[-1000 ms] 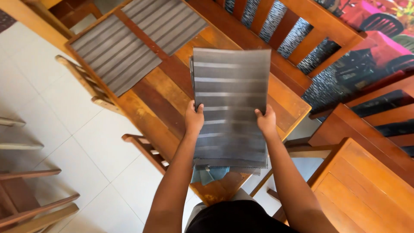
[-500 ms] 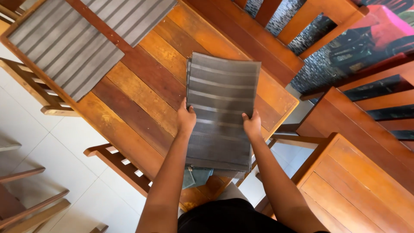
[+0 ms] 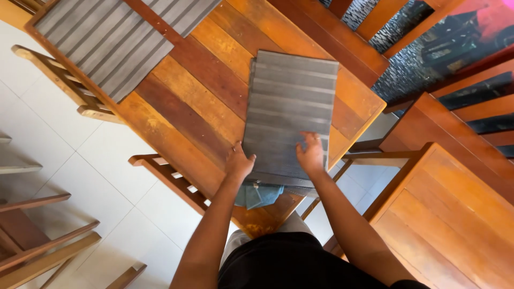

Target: Cleaning a wooden pillar and organizing table placemats in a restaurant.

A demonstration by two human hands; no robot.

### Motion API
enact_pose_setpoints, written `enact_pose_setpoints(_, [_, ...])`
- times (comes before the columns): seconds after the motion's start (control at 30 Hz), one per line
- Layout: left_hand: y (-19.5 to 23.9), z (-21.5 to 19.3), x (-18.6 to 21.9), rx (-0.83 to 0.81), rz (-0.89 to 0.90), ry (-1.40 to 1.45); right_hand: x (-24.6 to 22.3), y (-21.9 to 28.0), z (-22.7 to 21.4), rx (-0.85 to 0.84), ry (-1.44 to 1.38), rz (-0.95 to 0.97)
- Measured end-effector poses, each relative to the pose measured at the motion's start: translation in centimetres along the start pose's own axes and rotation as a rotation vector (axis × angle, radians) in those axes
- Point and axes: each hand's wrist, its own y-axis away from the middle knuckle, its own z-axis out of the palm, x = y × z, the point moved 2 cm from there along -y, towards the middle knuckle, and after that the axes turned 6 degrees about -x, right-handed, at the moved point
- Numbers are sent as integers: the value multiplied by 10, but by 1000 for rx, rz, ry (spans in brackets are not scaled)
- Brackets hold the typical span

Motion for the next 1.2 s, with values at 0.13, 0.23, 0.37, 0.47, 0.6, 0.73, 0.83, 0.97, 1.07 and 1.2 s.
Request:
enact_pose_setpoints(0.13, [44,-4,-17,-132,-41,-46,38,44,76,-91,-89,-232])
enact_pose_setpoints(0.23, [67,-4,-26,-159,-16,-49,12,85,97,-231,13,-110])
enact_pose_setpoints(0.37, [74,23,-54,-165,0,-170,-15,131,106,-244,193,-179])
enact_pose_setpoints(0.47, [72,45,-75,-148,72,-140,-44,159,104,-278,281,-99])
enact_pose_setpoints(0.6, [82,45,-83,-185,110,-66,-69,178,100,-265,386,-85])
enact_pose_setpoints(0.73, [82,51,-84,-190,152,-52,-58,183,113,-177,394,-82])
enact_pose_setpoints(0.83, [83,54,-86,-101,256,-9,-43,182,124,-141,407,-93])
enact_pose_setpoints(0.97, [92,51,-87,-204,368,82,-32,186,125,-103,367,-148])
enact_pose_setpoints(1.07, [108,22,-74,-269,394,193,-33,179,109,-179,269,-149])
enact_pose_setpoints(1.2, [118,6,-68,-459,306,516,-61,182,86,-276,168,-103])
